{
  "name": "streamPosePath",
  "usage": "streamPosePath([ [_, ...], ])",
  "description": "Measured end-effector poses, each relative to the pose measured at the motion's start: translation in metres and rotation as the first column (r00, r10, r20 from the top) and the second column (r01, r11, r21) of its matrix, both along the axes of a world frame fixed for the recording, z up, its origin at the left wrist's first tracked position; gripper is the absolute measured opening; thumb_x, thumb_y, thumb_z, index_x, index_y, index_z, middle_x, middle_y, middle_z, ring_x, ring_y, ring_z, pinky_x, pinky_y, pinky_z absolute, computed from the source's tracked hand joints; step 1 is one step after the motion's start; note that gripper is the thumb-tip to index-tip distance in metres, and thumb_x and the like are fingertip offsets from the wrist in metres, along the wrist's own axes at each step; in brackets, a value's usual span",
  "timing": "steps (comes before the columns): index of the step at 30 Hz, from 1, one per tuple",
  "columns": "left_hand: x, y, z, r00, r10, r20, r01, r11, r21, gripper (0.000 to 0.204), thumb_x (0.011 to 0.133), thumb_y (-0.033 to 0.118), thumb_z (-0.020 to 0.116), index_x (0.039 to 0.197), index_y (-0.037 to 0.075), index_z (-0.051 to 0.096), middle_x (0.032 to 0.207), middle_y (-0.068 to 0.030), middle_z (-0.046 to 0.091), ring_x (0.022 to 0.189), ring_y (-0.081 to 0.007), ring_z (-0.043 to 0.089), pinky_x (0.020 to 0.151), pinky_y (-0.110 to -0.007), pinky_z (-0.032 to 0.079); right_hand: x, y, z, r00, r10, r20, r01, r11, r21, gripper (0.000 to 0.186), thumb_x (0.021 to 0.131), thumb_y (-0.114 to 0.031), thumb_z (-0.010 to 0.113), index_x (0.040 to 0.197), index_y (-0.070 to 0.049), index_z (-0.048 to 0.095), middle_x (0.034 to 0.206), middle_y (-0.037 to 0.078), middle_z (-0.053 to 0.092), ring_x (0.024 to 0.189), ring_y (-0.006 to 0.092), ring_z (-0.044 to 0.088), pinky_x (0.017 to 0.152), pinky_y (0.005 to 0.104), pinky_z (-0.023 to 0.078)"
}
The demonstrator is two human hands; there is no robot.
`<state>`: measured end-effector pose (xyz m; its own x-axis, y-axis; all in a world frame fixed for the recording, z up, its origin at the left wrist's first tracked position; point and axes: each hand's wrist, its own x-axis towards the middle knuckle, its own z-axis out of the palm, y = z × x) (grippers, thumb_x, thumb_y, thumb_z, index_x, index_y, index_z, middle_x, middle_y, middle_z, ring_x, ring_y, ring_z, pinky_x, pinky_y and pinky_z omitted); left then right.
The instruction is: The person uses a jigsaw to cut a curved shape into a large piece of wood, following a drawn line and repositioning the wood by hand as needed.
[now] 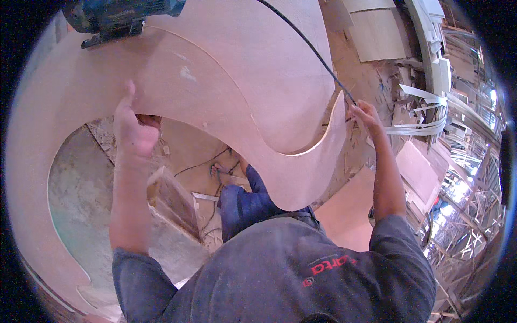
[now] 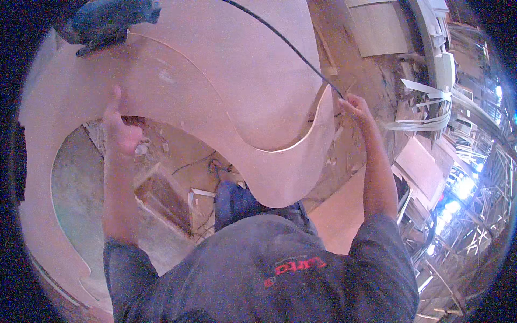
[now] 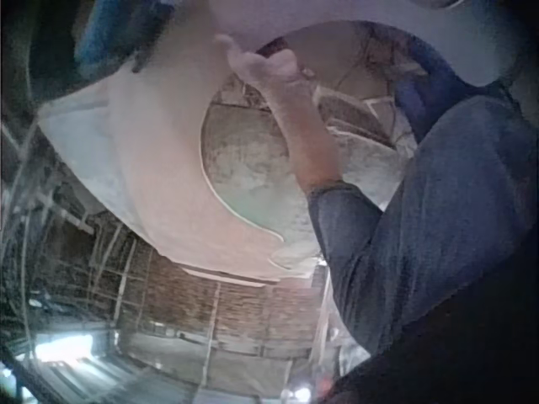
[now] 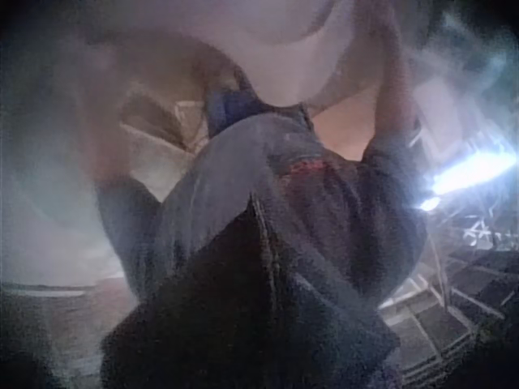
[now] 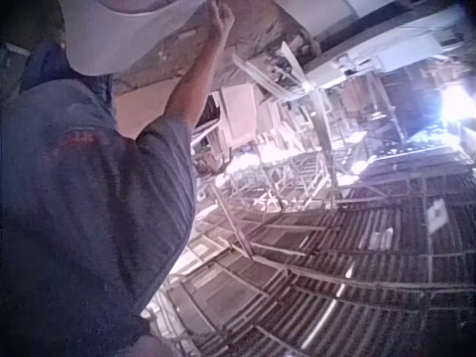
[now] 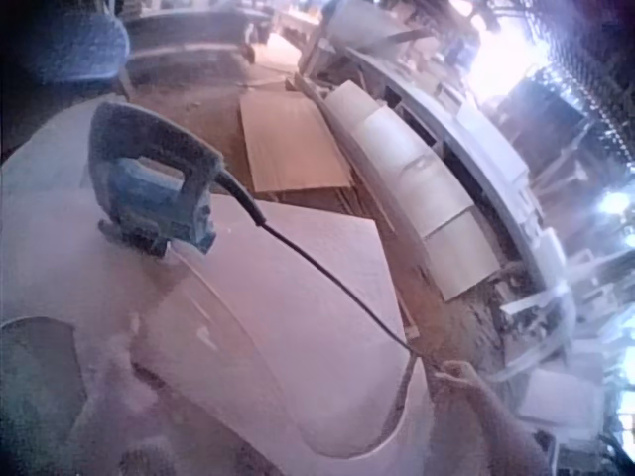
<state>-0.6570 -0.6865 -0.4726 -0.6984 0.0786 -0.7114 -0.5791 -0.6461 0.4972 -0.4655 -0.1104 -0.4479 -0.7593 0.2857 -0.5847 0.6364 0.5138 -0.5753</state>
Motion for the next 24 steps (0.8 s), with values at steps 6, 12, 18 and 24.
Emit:
streamPosePath([
  [6, 0.003, 0.002, 0.001, 1.000, 0.014, -0.013, -0.014, 1.000, 0.012, 0.038, 0.093, 0.032, 0.066, 0.123, 0.010, 0.057, 0.117, -0.0054, 0.064, 0.108, -0.0228, 0.062, 0.093, -0.041, 0.052, 0.100, -0.029, 0.045, 0.935, 0.100, 0.340, -0.156, 0.978, 0.142, 0.027, 0.085, -0.030, 0.073, 0.090, -0.004, 0.068, 0.084, 0.001, 0.067, 0.082, 0.0128, 0.063, 0.080, 0.0300, 0.050],
  [12, 0.001, -0.011, -0.004, 0.998, 0.060, 0.023, -0.060, 0.998, 0.022, 0.042, 0.092, 0.032, 0.067, 0.125, 0.011, 0.055, 0.117, -0.0049, 0.062, 0.108, -0.0226, 0.060, 0.092, -0.041, 0.051, 0.100, -0.182, 0.119, 0.500, 0.413, 0.761, -0.540, 0.836, -0.100, 0.037, 0.087, -0.044, 0.067, 0.090, -0.008, 0.073, 0.082, 0.008, 0.070, 0.078, 0.0203, 0.065, 0.075, 0.0366, 0.050],
  [18, 0.001, 0.005, 0.002, 0.999, 0.031, 0.036, -0.036, 0.988, 0.149, 0.040, 0.093, 0.034, 0.065, 0.126, 0.013, 0.054, 0.118, -0.0039, 0.061, 0.106, -0.0195, 0.060, 0.089, -0.038, 0.051, 0.099, -0.336, 0.110, 0.858, 0.512, 0.022, -0.466, 0.797, -0.385, 0.038, 0.094, -0.036, 0.061, 0.118, -0.006, 0.067, 0.114, 0.015, 0.069, 0.103, 0.0275, 0.067, 0.094, 0.0388, 0.050],
  [24, -0.001, -0.011, 0.018, 0.991, 0.093, 0.093, -0.103, 0.988, 0.115, 0.041, 0.093, 0.035, 0.065, 0.124, 0.010, 0.055, 0.115, -0.0048, 0.063, 0.104, -0.0191, 0.061, 0.086, -0.037, 0.052, -0.094, -0.366, 0.185, 0.737, 0.664, 0.129, -0.663, 0.747, -0.060, 0.020, 0.087, -0.012, 0.067, 0.104, -0.001, 0.070, 0.102, 0.011, 0.071, 0.083, 0.0184, 0.070, 0.075, 0.0305, 0.055],
])
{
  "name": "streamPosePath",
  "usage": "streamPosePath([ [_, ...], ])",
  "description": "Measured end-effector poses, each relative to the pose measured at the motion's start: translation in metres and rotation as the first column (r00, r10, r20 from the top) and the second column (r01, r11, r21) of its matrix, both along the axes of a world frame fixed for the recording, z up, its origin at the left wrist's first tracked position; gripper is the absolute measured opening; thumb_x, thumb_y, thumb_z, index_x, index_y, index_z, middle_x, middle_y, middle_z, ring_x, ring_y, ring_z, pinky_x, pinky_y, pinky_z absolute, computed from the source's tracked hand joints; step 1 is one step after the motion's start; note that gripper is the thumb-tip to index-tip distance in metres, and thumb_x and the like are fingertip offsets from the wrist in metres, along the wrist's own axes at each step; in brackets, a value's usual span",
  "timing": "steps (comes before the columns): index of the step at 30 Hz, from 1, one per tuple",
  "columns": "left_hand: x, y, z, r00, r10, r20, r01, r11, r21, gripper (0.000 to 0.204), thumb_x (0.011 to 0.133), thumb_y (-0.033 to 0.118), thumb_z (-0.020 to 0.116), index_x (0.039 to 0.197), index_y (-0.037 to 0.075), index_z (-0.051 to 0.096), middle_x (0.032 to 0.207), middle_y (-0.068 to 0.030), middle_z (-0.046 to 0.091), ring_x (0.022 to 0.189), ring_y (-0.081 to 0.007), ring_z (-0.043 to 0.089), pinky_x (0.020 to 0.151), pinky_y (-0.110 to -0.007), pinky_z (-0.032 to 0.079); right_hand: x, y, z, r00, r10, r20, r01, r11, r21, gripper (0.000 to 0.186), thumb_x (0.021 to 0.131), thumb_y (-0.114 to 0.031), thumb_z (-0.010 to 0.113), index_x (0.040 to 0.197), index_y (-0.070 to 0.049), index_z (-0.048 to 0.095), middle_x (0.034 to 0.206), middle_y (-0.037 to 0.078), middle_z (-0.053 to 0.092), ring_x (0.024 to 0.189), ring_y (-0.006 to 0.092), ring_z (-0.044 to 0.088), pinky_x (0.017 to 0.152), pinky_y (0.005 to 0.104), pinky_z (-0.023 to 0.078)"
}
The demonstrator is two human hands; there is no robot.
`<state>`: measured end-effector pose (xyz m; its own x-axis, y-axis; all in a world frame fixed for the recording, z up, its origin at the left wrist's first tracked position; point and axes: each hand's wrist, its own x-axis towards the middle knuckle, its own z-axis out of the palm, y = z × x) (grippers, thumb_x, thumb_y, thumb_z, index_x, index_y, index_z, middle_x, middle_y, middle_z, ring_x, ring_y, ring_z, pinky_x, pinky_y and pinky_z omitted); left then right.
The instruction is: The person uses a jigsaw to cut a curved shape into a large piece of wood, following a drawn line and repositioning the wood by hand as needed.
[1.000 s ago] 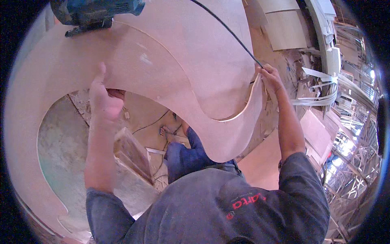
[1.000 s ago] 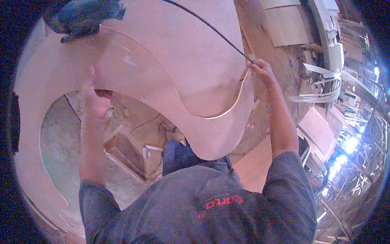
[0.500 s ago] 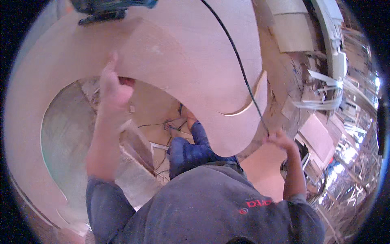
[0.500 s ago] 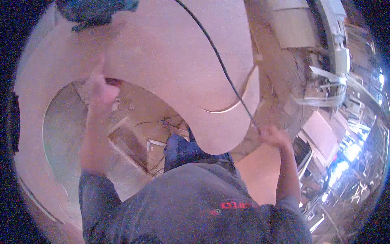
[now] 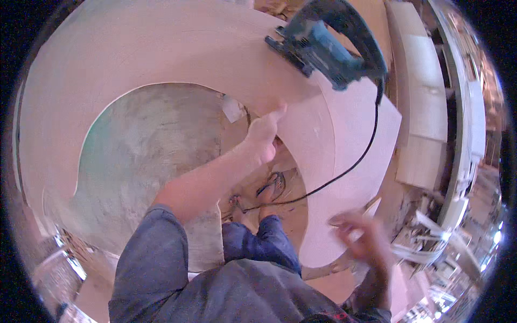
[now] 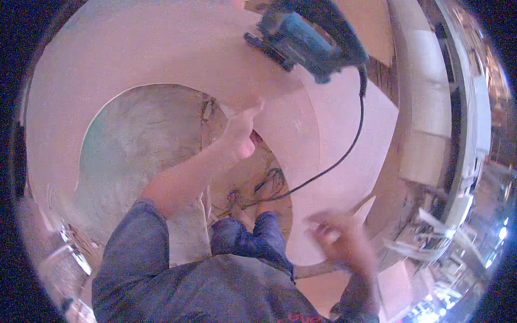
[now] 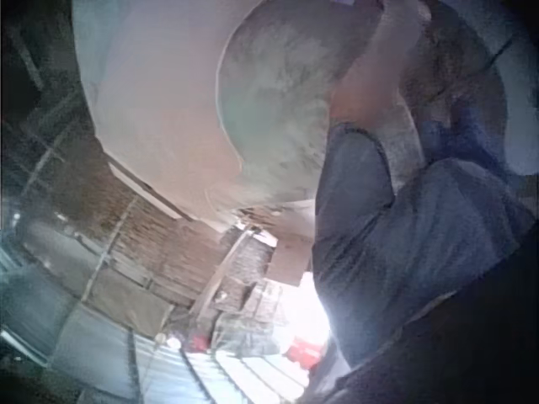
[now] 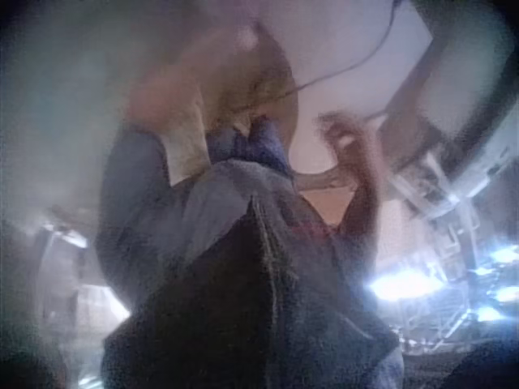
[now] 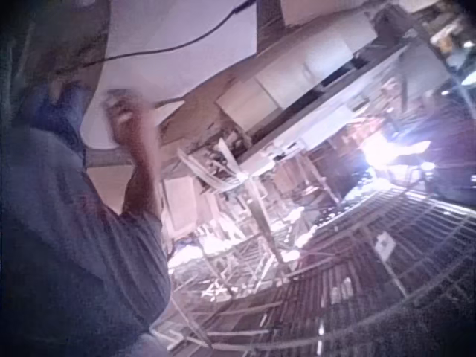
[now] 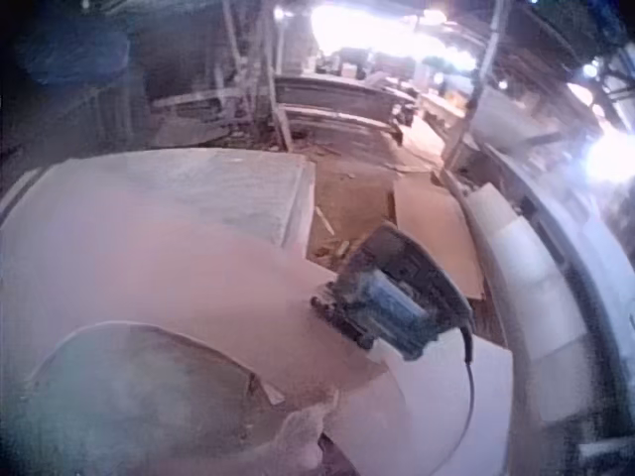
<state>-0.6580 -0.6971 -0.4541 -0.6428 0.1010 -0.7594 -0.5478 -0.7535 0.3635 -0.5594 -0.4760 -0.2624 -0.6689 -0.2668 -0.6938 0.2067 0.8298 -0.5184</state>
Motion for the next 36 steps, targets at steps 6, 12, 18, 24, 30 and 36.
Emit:
streamPosePath([
  [6, -0.007, -0.007, 0.000, 0.997, -0.063, 0.048, 0.060, 0.996, 0.060, 0.046, 0.093, 0.039, 0.065, 0.122, 0.005, 0.056, 0.117, -0.0053, 0.063, 0.105, -0.0206, 0.060, 0.089, -0.039, 0.050, -0.182, 0.010, 0.002, 0.425, 0.079, -0.902, 0.054, 0.992, 0.113, 0.028, 0.094, -0.016, 0.065, 0.119, -0.003, 0.065, 0.109, 0.011, 0.069, 0.100, 0.0182, 0.064, 0.089, 0.0342, 0.050],
  [12, -0.005, -0.005, -0.001, 0.995, -0.053, 0.082, 0.048, 0.997, 0.069, 0.051, 0.093, 0.041, 0.065, 0.126, 0.003, 0.055, 0.119, -0.0053, 0.062, 0.109, -0.0202, 0.057, 0.093, -0.039, 0.045, -0.277, -0.084, -0.010, 0.729, -0.017, -0.685, -0.136, 0.976, -0.168, 0.045, 0.089, -0.030, 0.072, 0.123, -0.004, 0.061, 0.100, 0.008, 0.068, 0.081, 0.0177, 0.066, 0.074, 0.0286, 0.052],
  [18, -0.004, -0.003, -0.021, 0.997, -0.052, 0.049, 0.046, 0.992, 0.116, 0.060, 0.093, 0.043, 0.065, 0.133, 0.002, 0.051, 0.129, -0.0060, 0.057, 0.116, -0.0193, 0.052, 0.101, -0.036, 0.038, -0.319, -0.121, -0.005, 0.955, 0.088, -0.282, -0.124, 0.986, -0.111, 0.041, 0.085, -0.029, 0.075, 0.113, -0.003, 0.060, 0.086, 0.004, 0.066, 0.070, 0.0111, 0.061, 0.065, 0.0264, 0.051],
  [24, -0.003, 0.003, -0.026, 0.995, -0.082, 0.049, 0.080, 0.996, 0.043, 0.059, 0.093, 0.042, 0.065, 0.135, 0.003, 0.051, 0.131, -0.0058, 0.056, 0.120, -0.0193, 0.049, 0.103, -0.036, 0.037, -0.325, -0.130, -0.012, 0.974, 0.076, -0.213, -0.103, 0.988, -0.116, 0.038, 0.081, -0.022, 0.080, 0.106, -0.003, 0.059, 0.077, 0.002, 0.062, 0.058, 0.0096, 0.057, 0.050, 0.0248, 0.047],
  [30, -0.003, -0.001, -0.018, 0.990, -0.137, 0.016, 0.136, 0.989, 0.050, 0.058, 0.096, 0.043, 0.060, 0.137, 0.002, 0.050, 0.136, -0.0077, 0.053, 0.126, -0.0200, 0.046, 0.108, -0.035, 0.033, -0.324, -0.132, -0.015, 0.971, 0.033, -0.237, -0.066, 0.989, -0.135, 0.034, 0.082, -0.016, 0.079, 0.105, -0.001, 0.059, 0.074, 0.002, 0.061, 0.055, 0.0090, 0.055, 0.048, 0.0244, 0.045],
  [36, -0.001, -0.001, -0.015, 0.985, -0.165, -0.048, 0.165, 0.986, -0.015, 0.060, 0.100, 0.043, 0.052, 0.141, -0.001, 0.045, 0.144, -0.0116, 0.047, 0.135, -0.0206, 0.040, 0.113, -0.033, 0.028, -0.322, -0.132, -0.018, 0.964, 0.035, -0.265, -0.079, 0.984, -0.160, 0.032, 0.081, -0.017, 0.079, 0.106, -0.002, 0.065, 0.082, 0.001, 0.068, 0.054, 0.0062, 0.055, 0.048, 0.0216, 0.046],
])
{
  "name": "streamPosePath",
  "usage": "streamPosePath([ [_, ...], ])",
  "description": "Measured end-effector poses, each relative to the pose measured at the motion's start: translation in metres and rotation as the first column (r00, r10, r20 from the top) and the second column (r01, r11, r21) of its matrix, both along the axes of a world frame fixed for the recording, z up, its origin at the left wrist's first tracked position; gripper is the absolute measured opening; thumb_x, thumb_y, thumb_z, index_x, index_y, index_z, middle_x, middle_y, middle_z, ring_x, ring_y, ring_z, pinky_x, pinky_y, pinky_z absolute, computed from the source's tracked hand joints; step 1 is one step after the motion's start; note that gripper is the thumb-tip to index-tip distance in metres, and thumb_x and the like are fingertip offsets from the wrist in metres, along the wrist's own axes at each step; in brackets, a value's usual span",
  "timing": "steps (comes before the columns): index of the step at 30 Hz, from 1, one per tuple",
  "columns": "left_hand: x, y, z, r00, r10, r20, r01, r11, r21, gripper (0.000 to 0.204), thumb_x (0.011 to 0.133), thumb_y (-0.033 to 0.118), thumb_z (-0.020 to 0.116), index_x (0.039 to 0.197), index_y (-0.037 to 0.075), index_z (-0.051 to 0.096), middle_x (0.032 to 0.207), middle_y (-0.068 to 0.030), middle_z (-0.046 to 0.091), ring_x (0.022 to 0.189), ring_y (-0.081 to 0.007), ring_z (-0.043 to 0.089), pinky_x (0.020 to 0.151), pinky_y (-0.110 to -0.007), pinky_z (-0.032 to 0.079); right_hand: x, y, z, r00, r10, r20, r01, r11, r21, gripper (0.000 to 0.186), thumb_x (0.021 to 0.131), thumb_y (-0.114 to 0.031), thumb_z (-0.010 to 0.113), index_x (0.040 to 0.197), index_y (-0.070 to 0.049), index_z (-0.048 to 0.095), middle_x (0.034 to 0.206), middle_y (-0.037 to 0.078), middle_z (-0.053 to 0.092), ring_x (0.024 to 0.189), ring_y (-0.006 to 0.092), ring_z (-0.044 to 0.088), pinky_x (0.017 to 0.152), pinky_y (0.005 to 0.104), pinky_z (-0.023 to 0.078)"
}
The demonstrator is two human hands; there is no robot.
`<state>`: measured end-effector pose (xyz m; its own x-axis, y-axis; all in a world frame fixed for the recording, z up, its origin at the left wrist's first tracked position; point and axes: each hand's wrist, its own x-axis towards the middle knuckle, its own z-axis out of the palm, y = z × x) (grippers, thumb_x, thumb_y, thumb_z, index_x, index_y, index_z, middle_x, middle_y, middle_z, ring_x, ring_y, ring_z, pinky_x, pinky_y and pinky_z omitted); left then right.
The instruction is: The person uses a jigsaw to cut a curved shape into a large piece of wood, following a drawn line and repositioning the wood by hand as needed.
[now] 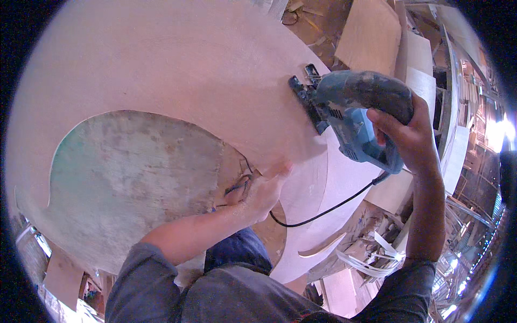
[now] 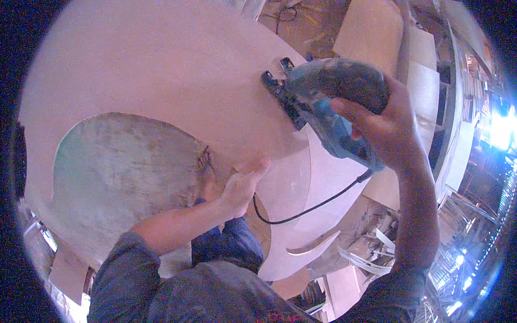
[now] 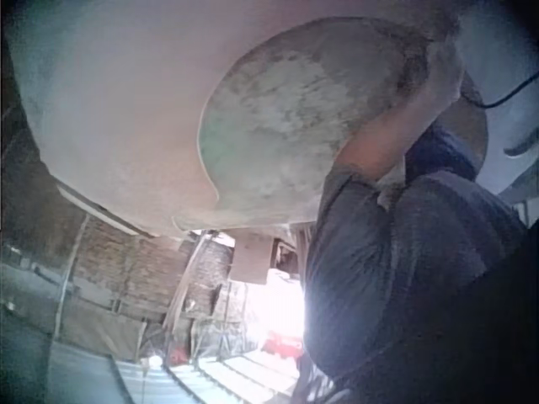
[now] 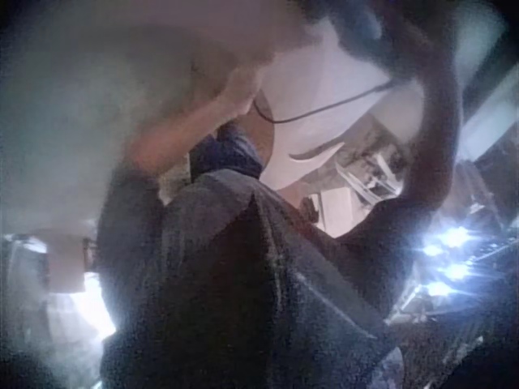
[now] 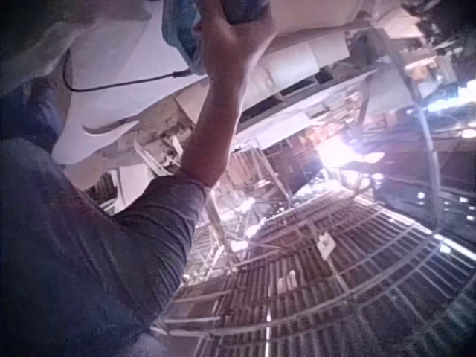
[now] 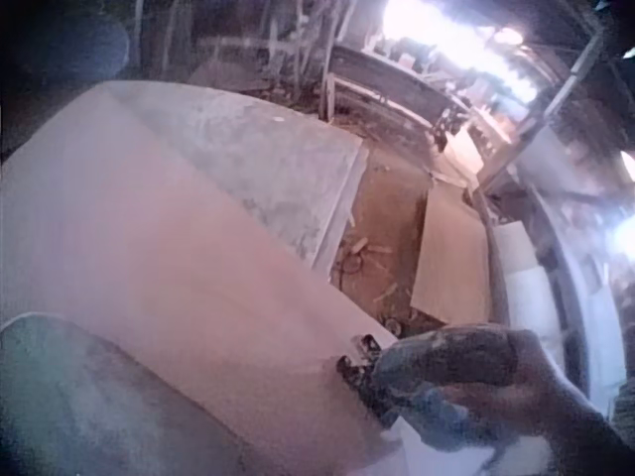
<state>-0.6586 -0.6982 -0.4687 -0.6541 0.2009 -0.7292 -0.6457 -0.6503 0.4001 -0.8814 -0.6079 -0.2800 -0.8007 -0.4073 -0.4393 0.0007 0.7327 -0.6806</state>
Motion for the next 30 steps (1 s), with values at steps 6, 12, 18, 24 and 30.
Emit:
streamPosePath([
  [6, 0.001, 0.001, -0.001, 0.999, 0.022, -0.044, -0.021, 0.999, 0.042, 0.056, 0.102, 0.039, 0.049, 0.141, -0.002, 0.045, 0.143, -0.0110, 0.049, 0.134, -0.0191, 0.041, 0.112, -0.031, 0.029, -0.001, 0.000, -0.001, 1.000, -0.007, -0.023, 0.007, 1.000, -0.010, 0.030, 0.082, -0.016, 0.078, 0.105, -0.002, 0.065, 0.078, 0.000, 0.066, 0.054, 0.0062, 0.055, 0.048, 0.0221, 0.046],
  [12, 0.003, 0.008, -0.003, 0.999, -0.009, -0.043, 0.010, 0.999, 0.031, 0.057, 0.103, 0.040, 0.048, 0.140, -0.003, 0.045, 0.144, -0.0115, 0.047, 0.135, -0.0189, 0.039, 0.114, -0.032, 0.026, 0.001, 0.000, 0.001, 0.999, -0.014, -0.037, 0.013, 1.000, -0.012, 0.030, 0.082, -0.017, 0.078, 0.105, -0.002, 0.065, 0.077, 0.000, 0.066, 0.054, 0.0063, 0.055, 0.048, 0.0221, 0.046],
  [18, -0.002, -0.001, 0.014, 1.000, -0.008, 0.012, 0.008, 1.000, 0.009, 0.058, 0.103, 0.040, 0.046, 0.140, -0.005, 0.045, 0.143, -0.0117, 0.048, 0.135, -0.0188, 0.039, 0.114, -0.032, 0.026, 0.001, 0.001, -0.001, 0.999, -0.022, -0.034, 0.022, 1.000, 0.009, 0.031, 0.083, -0.018, 0.078, 0.106, -0.002, 0.065, 0.077, 0.000, 0.066, 0.054, 0.0061, 0.055, 0.048, 0.0221, 0.046],
  [24, 0.000, 0.002, 0.008, 0.999, -0.024, -0.021, 0.024, 1.000, -0.006, 0.058, 0.103, 0.040, 0.048, 0.139, -0.006, 0.045, 0.142, -0.0129, 0.049, 0.135, -0.0192, 0.040, 0.114, -0.031, 0.027, 0.001, 0.001, -0.001, 0.999, -0.006, -0.045, 0.007, 1.000, 0.002, 0.032, 0.082, -0.018, 0.078, 0.106, -0.003, 0.065, 0.077, 0.000, 0.066, 0.054, 0.0055, 0.055, 0.048, 0.0217, 0.046],
  [30, 0.000, 0.004, 0.009, 1.000, -0.003, -0.006, 0.003, 1.000, 0.001, 0.058, 0.102, 0.038, 0.049, 0.140, -0.006, 0.044, 0.144, -0.0132, 0.047, 0.136, -0.0193, 0.039, 0.114, -0.030, 0.026, -0.002, 0.000, -0.001, 0.999, 0.008, -0.035, -0.008, 1.000, -0.001, 0.032, 0.082, -0.018, 0.078, 0.107, -0.003, 0.065, 0.077, -0.001, 0.066, 0.054, 0.0051, 0.054, 0.048, 0.0213, 0.045],
])
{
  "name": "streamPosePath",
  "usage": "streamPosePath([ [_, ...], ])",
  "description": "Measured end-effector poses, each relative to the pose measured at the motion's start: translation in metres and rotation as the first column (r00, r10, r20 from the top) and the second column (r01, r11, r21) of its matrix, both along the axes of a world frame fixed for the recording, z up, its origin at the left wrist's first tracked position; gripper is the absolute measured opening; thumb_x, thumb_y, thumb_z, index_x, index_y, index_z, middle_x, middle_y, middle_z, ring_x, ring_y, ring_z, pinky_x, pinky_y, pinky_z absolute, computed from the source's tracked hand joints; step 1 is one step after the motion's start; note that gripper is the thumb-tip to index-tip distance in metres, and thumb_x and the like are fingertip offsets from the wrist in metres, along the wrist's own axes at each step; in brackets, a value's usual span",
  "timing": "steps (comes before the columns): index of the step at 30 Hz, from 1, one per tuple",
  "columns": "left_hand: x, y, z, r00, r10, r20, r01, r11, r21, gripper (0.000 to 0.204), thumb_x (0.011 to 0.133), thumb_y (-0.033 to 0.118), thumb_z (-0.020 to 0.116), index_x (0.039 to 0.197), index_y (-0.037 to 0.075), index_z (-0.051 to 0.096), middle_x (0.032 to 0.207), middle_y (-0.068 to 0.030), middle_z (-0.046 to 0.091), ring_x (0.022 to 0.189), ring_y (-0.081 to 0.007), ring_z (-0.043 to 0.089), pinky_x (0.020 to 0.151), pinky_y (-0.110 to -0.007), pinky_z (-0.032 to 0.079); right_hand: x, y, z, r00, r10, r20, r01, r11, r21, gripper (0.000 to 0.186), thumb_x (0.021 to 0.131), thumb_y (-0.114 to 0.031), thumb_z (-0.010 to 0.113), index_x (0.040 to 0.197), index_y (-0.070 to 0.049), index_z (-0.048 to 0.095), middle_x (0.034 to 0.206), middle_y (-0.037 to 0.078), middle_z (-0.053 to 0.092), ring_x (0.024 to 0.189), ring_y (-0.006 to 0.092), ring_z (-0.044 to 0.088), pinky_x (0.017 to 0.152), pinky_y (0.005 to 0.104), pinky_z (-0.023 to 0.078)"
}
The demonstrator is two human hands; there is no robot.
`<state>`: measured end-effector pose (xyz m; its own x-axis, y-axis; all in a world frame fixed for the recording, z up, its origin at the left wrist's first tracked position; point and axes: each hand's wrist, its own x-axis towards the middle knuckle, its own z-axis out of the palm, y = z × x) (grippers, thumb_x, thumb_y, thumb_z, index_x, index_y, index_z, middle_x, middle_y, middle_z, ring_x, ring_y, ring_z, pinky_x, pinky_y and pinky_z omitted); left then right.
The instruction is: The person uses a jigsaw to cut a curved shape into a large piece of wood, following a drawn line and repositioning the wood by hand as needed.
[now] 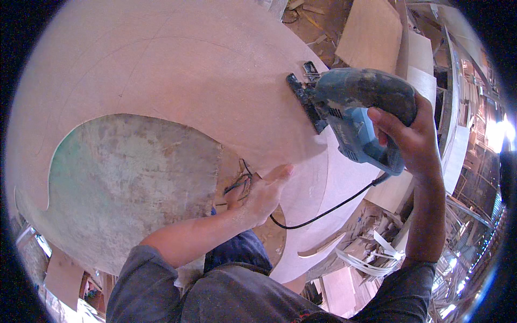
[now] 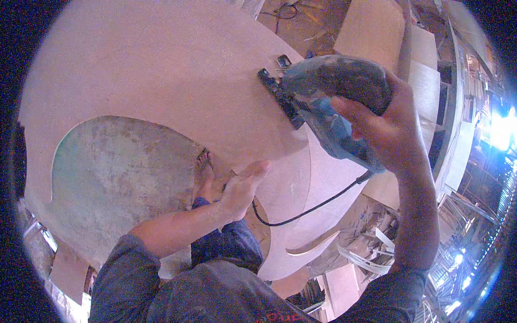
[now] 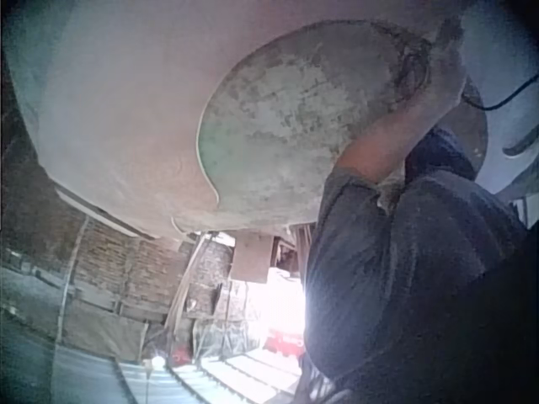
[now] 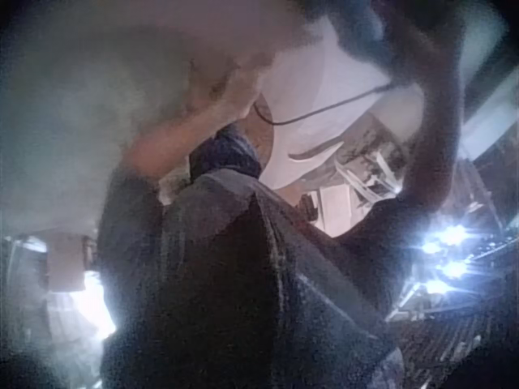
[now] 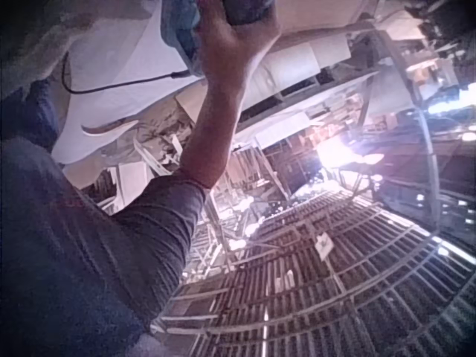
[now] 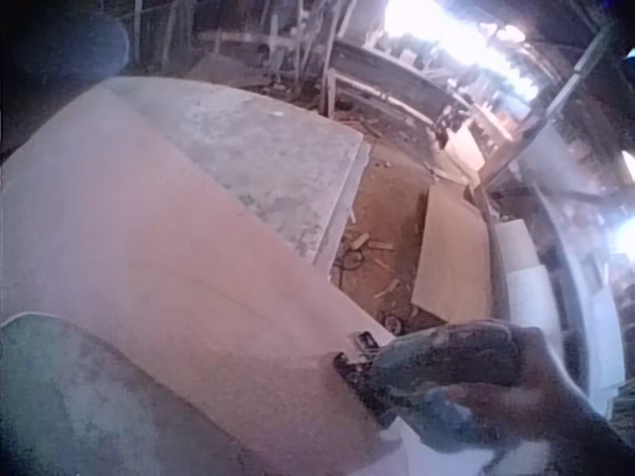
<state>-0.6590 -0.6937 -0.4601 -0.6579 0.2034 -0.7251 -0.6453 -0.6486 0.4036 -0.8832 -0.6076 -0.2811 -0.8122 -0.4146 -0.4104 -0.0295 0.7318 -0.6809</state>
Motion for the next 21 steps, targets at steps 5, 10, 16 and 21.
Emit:
streamPosePath([
  [5, 0.003, 0.006, -0.005, 0.998, 0.063, 0.021, -0.063, 0.998, -0.003, 0.059, 0.099, 0.042, 0.056, 0.135, -0.004, 0.050, 0.137, -0.0124, 0.053, 0.130, -0.0203, 0.044, 0.113, -0.032, 0.028, 0.001, -0.001, 0.001, 1.000, 0.002, 0.008, -0.002, 1.000, 0.002, 0.032, 0.082, -0.018, 0.078, 0.106, -0.003, 0.066, 0.077, -0.001, 0.066, 0.054, 0.0050, 0.054, 0.048, 0.0210, 0.045],
  [10, 0.004, 0.007, -0.006, 0.999, 0.046, 0.016, -0.047, 0.999, 0.011, 0.058, 0.099, 0.041, 0.055, 0.135, -0.003, 0.050, 0.137, -0.0122, 0.054, 0.131, -0.0207, 0.044, 0.113, -0.032, 0.028, 0.002, -0.003, 0.001, 1.000, -0.014, -0.026, 0.014, 1.000, -0.003, 0.030, 0.083, -0.017, 0.078, 0.105, -0.003, 0.066, 0.076, -0.001, 0.066, 0.054, 0.0052, 0.054, 0.048, 0.0215, 0.044],
  [16, 0.000, 0.002, 0.001, 1.000, -0.015, 0.026, 0.016, 0.999, -0.038, 0.057, 0.102, 0.038, 0.050, 0.139, -0.006, 0.045, 0.143, -0.0141, 0.049, 0.134, -0.0193, 0.042, 0.114, -0.030, 0.027, 0.002, -0.008, 0.003, 1.000, -0.005, -0.006, 0.006, 1.000, 0.015, 0.031, 0.083, -0.014, 0.076, 0.104, 0.002, 0.060, 0.070, 0.003, 0.060, 0.054, 0.0095, 0.054, 0.049, 0.0241, 0.044],
  [21, 0.003, 0.005, -0.006, 0.999, 0.031, 0.013, -0.031, 0.999, 0.018, 0.057, 0.101, 0.038, 0.053, 0.138, -0.005, 0.047, 0.141, -0.0132, 0.050, 0.133, -0.0201, 0.042, 0.114, -0.031, 0.027, 0.002, -0.009, 0.002, 1.000, -0.007, -0.014, 0.007, 1.000, 0.008, 0.030, 0.083, -0.015, 0.077, 0.105, -0.001, 0.063, 0.074, 0.001, 0.063, 0.053, 0.0074, 0.054, 0.048, 0.0229, 0.044],
])
